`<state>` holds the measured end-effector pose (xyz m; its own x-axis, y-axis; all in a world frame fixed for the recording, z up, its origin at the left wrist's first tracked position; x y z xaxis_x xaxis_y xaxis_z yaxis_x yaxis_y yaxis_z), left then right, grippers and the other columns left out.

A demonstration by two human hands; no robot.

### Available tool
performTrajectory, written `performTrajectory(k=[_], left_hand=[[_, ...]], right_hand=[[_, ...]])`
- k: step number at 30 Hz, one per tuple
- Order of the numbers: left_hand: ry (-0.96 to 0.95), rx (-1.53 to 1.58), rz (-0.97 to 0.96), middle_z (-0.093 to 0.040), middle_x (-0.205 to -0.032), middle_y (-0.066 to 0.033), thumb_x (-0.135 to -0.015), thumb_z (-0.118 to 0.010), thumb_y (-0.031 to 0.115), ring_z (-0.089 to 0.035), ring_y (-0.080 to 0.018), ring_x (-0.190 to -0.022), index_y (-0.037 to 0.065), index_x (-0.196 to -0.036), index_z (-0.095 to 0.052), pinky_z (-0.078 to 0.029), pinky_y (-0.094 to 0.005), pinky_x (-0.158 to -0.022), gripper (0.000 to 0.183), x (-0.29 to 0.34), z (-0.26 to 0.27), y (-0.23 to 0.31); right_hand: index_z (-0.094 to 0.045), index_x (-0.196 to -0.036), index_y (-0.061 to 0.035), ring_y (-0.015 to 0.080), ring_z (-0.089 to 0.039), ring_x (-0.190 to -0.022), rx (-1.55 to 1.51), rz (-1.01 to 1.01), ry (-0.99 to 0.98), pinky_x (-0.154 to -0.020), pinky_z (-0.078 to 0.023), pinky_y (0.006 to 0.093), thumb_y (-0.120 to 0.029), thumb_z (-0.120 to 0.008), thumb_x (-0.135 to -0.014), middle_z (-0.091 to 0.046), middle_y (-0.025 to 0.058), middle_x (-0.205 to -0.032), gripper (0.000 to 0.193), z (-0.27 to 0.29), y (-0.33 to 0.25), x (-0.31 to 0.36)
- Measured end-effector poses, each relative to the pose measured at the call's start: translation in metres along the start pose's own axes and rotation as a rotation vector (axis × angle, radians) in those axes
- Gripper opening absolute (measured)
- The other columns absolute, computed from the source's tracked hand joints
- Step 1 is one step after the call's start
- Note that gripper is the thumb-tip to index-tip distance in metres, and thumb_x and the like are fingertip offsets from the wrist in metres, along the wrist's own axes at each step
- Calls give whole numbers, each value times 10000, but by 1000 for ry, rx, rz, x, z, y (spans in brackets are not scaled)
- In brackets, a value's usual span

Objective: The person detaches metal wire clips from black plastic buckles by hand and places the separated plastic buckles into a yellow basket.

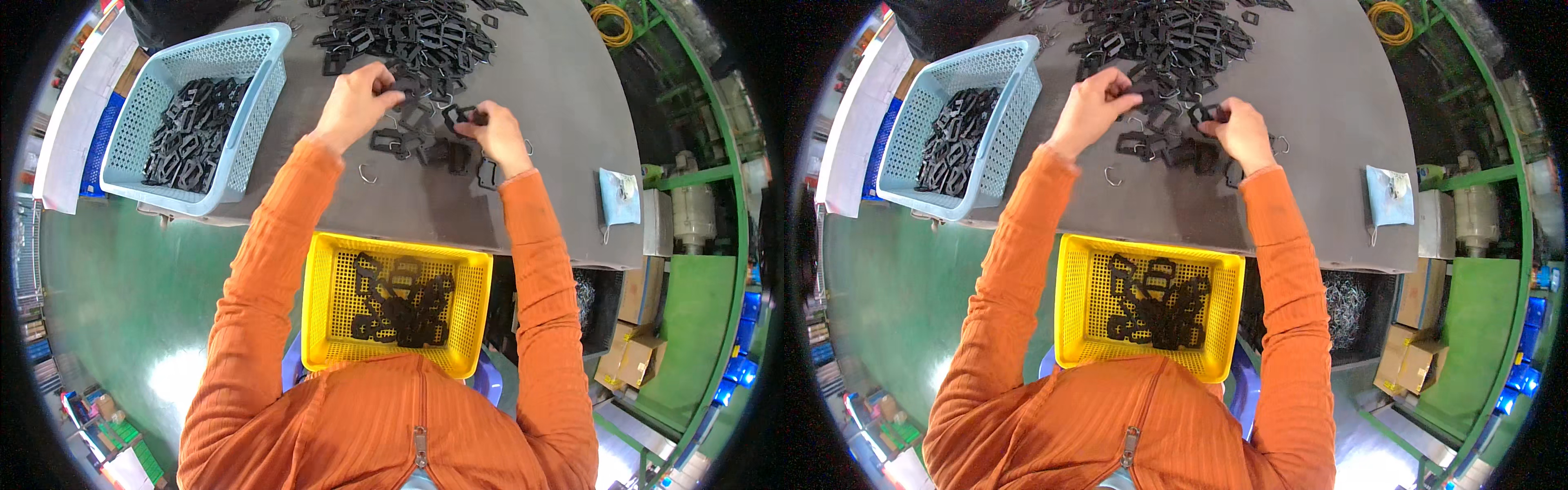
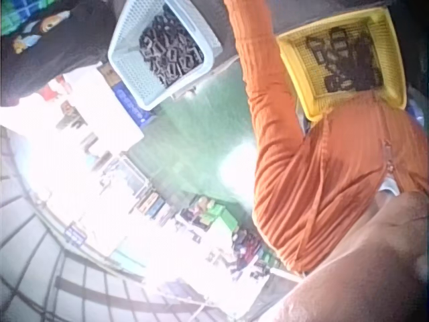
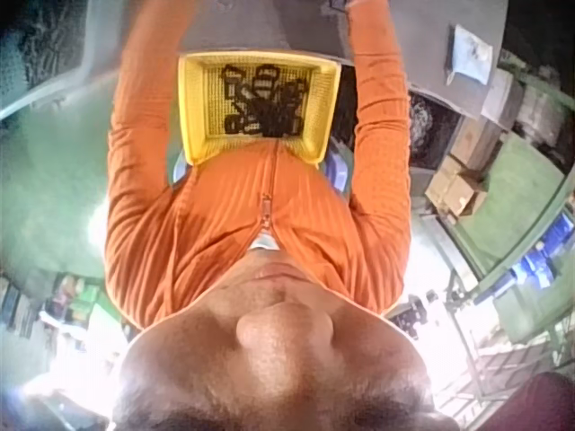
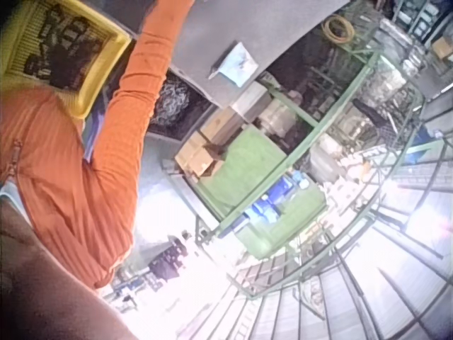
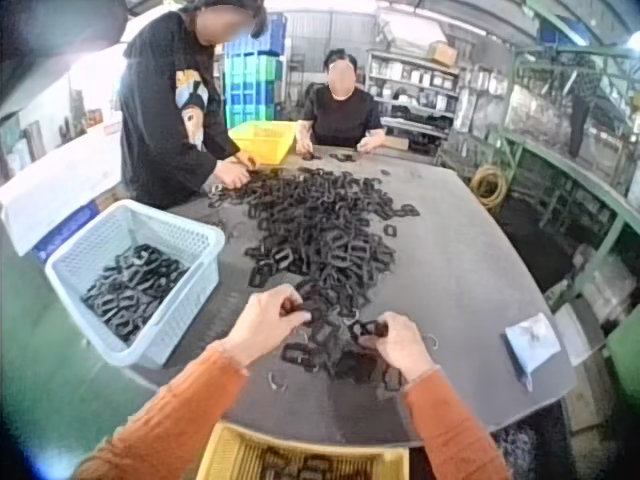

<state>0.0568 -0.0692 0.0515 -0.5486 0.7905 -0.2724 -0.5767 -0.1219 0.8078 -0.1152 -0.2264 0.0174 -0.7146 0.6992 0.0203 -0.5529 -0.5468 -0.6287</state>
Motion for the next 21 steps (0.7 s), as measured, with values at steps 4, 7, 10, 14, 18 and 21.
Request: performTrajectory(k=[4, 7, 10, 14, 18, 21], left_hand=[[-643, 43, -94, -627, -702, -77, -742, -718, 191, -597, -157, -656, 9, -847, -608, -471, -303, -631, 237, 78, -18, 41], [-786, -16, -71, -631, -757, -86, -748, -697, 231, -621, -217, -712, 20, -861, -621, -478, -329, -657, 251, 99, -39, 42], [-150, -335, -205, -598, -842, -84, -752, -687, 271, -585, -278, -846, 57, -951, -628, -469, -376, -751, 298, 68, -50, 32], [-14, -566, -271, -570, -846, -89, -739, -699, 257, -550, -284, -903, 62, -958, -620, -460, -370, -803, 304, 51, -82, 14], [-129, -452, -210, -601, -852, -101, -771, -666, 205, -576, -278, -876, 64, -1009, -624, -468, -364, -795, 279, 47, -78, 25], [-392, 55, -79, -636, -874, -126, -790, -617, 154, -605, -287, -853, 63, -1026, -621, -476, -363, -780, 253, 51, -89, 35]], right_hand=[[-593, -887, 11, 167, -589, -716, -351, 114, -275, -678, -469, 282, -176, -775, -666, -626, 84, -760, 342, 1, -17, 44], [-593, -941, -4, 192, -598, -800, -431, 67, -696, -723, -473, 295, -180, -776, -653, -623, 86, -813, 384, -14, -35, 77], [-575, -1074, -68, 319, -558, -952, 174, 117, -65, -823, -465, 399, -270, -788, -629, -556, 141, -996, 534, 2, -19, 61], [-566, -1058, -45, 268, -598, -915, 260, 181, 37, -769, -483, 372, -220, -788, -635, -579, 142, -1011, 509, -12, -17, 60], [-571, -1016, -11, 183, -605, -671, -314, 99, -53, -651, -491, 289, -138, -745, -692, -650, 120, -841, 389, 14, 32, 38], [-573, -1101, -40, 203, -616, -858, -188, 19, -50, -797, -480, 334, -231, -753, -695, -647, 119, -1010, 484, 46, 70, 16]])
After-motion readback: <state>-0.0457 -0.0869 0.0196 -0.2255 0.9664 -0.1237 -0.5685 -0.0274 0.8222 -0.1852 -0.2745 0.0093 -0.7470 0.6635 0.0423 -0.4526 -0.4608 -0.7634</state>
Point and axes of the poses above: each hand's wrist, its own x-axis away from the middle knuckle, its own z-axis out of the back of the hand, y = z × x, the point moved 6 cm from there along -x, towards the middle knuckle
